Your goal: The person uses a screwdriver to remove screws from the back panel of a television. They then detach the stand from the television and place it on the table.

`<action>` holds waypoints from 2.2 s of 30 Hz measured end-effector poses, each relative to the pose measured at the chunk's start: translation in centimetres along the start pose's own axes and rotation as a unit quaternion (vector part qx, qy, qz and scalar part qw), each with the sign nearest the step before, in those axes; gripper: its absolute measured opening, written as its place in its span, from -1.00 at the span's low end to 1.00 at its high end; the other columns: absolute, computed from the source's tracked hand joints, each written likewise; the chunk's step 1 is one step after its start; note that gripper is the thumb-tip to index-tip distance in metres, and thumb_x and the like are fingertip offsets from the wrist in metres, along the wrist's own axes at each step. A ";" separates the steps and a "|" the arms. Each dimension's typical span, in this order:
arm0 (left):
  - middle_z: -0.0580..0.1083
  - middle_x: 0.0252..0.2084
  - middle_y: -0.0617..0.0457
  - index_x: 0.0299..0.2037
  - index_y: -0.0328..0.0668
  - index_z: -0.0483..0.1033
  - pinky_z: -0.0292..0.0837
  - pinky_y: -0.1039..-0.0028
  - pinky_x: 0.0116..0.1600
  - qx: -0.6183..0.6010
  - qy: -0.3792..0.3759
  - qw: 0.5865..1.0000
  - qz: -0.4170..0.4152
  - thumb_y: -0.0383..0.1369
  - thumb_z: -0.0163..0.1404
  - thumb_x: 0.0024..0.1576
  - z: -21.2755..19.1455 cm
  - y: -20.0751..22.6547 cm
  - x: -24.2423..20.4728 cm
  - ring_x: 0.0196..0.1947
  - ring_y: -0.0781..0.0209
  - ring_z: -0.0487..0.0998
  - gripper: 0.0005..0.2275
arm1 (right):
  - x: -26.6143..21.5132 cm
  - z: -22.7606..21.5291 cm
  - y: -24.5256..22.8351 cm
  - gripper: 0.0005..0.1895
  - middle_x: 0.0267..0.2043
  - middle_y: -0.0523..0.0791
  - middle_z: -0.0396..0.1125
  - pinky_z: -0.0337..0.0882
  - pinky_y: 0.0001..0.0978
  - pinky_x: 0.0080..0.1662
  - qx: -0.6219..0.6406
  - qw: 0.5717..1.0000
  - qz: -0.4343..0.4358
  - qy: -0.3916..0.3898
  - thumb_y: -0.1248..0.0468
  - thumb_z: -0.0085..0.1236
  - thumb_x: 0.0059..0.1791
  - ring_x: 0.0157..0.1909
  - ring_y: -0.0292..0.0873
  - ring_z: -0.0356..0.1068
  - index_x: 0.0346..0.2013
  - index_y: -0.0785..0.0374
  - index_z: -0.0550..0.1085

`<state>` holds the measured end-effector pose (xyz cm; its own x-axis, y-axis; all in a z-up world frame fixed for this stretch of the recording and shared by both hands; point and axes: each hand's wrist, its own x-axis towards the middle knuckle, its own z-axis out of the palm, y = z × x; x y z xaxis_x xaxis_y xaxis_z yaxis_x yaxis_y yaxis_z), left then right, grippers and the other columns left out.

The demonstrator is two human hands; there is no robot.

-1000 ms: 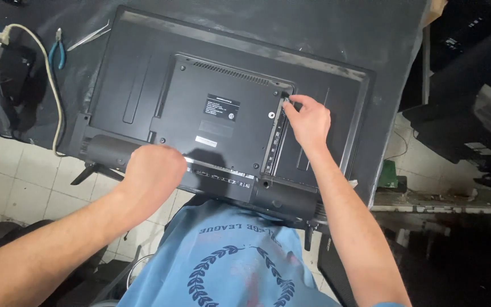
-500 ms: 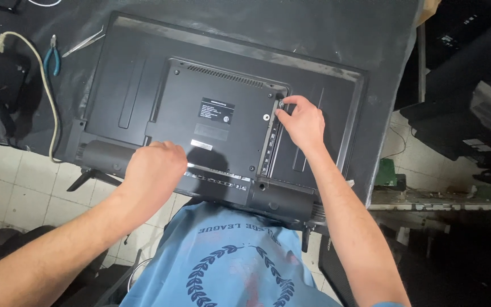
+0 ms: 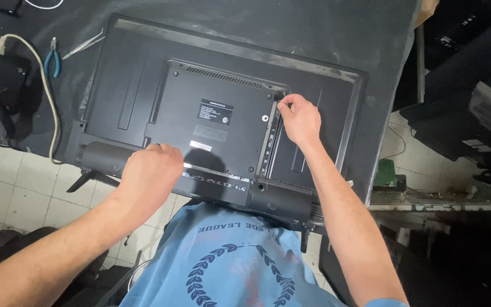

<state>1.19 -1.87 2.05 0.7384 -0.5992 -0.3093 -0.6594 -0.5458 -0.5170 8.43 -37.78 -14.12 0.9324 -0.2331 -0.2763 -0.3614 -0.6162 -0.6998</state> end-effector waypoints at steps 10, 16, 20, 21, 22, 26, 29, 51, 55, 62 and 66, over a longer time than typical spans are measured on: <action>0.30 -0.67 0.26 -0.56 0.09 0.42 0.37 0.62 -0.56 0.019 0.006 1.000 -0.014 -0.53 0.34 -0.10 -0.2 0.1 -0.7 -0.64 0.39 0.40 -0.70 | -1.1 -0.5 0.1 -0.84 -0.55 -0.20 0.43 0.52 -0.15 -0.13 0.023 0.999 -0.023 0.016 0.19 0.21 0.17 -0.37 -0.13 0.53 0.00 0.08 0.64; 0.31 -0.66 0.23 -0.54 0.05 0.45 0.41 0.63 -0.54 -0.004 0.007 1.000 -0.019 -0.53 0.33 -0.03 -0.2 -0.1 -1.1 -0.64 0.37 0.42 -0.72 | -1.8 0.2 1.3 -0.66 -0.61 -0.22 0.40 0.49 -0.37 -0.32 0.035 0.997 -0.061 0.043 0.17 0.34 0.14 -0.54 -0.27 0.42 0.20 0.17 0.64; 0.33 -0.65 0.22 -0.52 0.04 0.49 0.44 0.62 -0.53 -0.001 0.004 1.000 -0.010 -0.52 0.33 -0.02 -0.5 -0.4 -1.3 -0.63 0.38 0.43 -0.75 | -2.1 1.5 2.2 -0.68 -0.67 -0.20 0.38 0.44 -0.39 -0.38 0.014 0.991 -0.101 0.082 0.24 0.36 0.14 -0.58 -0.25 0.40 0.18 0.23 0.66; 0.38 -0.62 0.18 -0.47 0.02 0.54 0.49 0.59 -0.50 -0.016 -0.009 1.000 -0.004 -0.50 0.30 0.06 -0.6 -0.6 -1.4 -0.61 0.36 0.47 -0.80 | -2.2 1.8 2.4 -0.69 -0.68 -0.17 0.37 0.43 -0.37 -0.40 0.000 0.989 -0.119 0.091 0.24 0.36 0.15 -0.60 -0.22 0.39 0.18 0.23 0.67; 0.43 -0.60 0.14 -0.43 0.00 0.59 0.53 0.56 -0.47 -0.030 -0.023 0.999 0.003 -0.48 0.27 0.13 -0.6 -0.8 -1.4 -0.59 0.33 0.51 -0.84 | -2.3 2.1 2.7 -0.70 -0.69 -0.15 0.36 0.42 -0.35 -0.42 -0.015 0.985 -0.137 0.100 0.25 0.36 0.16 -0.61 -0.20 0.37 0.19 0.23 0.67; 0.42 -0.60 0.17 -0.42 0.02 0.58 0.54 0.56 -0.48 -0.024 -0.012 0.999 0.019 -0.46 0.24 0.16 -0.1 -1.4 -1.4 -0.57 0.35 0.51 -0.85 | -2.0 2.3 2.6 -0.73 -0.69 -0.17 0.34 0.47 -0.28 -0.39 -0.015 0.981 -0.149 0.123 0.26 0.43 0.12 -0.58 -0.17 0.41 0.12 0.16 0.71; 0.42 -0.56 0.21 -0.42 0.01 0.57 0.50 0.53 -0.51 -0.030 0.008 0.999 0.021 -0.45 0.24 0.11 0.9 -1.6 -1.4 -0.52 0.34 0.53 -0.87 | -1.6 2.0 2.0 -0.79 -0.68 -0.24 0.34 0.45 -0.40 -0.37 0.013 0.988 -0.108 0.111 0.26 0.44 0.09 -0.58 -0.28 0.38 0.03 0.07 0.71; 0.23 -0.48 0.18 -0.51 0.05 0.31 0.23 0.42 -0.57 -0.121 -0.041 0.990 -0.053 -0.70 0.10 -0.36 3.8 -0.8 -0.7 -0.46 0.22 0.31 -0.63 | -1.3 -0.4 4.6 -0.83 -0.39 -0.29 0.48 0.47 -0.40 -0.26 -0.061 0.927 -0.363 0.076 0.39 0.22 0.20 -0.39 -0.24 0.47 -0.19 0.11 0.69; 0.20 -0.54 0.17 -0.62 0.05 0.26 0.19 0.37 -0.45 -0.152 -0.010 0.987 -0.055 -0.75 0.04 -0.35 4.2 -0.9 -0.9 -0.42 0.14 0.25 -0.64 | -1.6 -0.7 4.6 -0.83 -0.50 -0.26 0.37 0.42 -0.45 -0.34 -0.057 0.921 -0.379 0.067 0.36 0.20 0.22 -0.47 -0.28 0.38 -0.21 0.13 0.67; 0.22 -0.53 0.14 -0.62 0.02 0.28 0.15 0.32 -0.34 -0.129 0.026 0.990 -0.049 -0.74 0.03 -0.20 3.9 -0.8 -0.8 -0.37 0.08 0.27 -0.67 | -2.3 -0.7 5.1 -0.84 -0.47 -0.27 0.44 0.40 -0.50 -0.38 -0.053 0.918 -0.387 0.067 0.38 0.22 0.20 -0.49 -0.28 0.38 -0.21 0.14 0.67; 0.23 -0.54 0.15 -0.62 0.05 0.28 0.16 0.32 -0.32 -0.122 0.021 0.991 -0.043 -0.72 0.04 -0.20 4.1 -0.9 -0.6 -0.37 0.08 0.29 -0.68 | -3.0 -0.5 5.5 -0.89 -0.52 -0.26 0.38 0.31 -0.51 -0.43 -0.062 0.922 -0.376 0.069 0.36 0.28 0.18 -0.55 -0.29 0.26 -0.20 0.14 0.68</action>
<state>1.91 1.39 -0.51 0.7907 -0.5646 -0.2369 -0.6120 -0.7184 -0.3307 3.69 -40.82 -16.86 0.9142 0.2065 0.3487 0.3828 -0.7224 -0.5759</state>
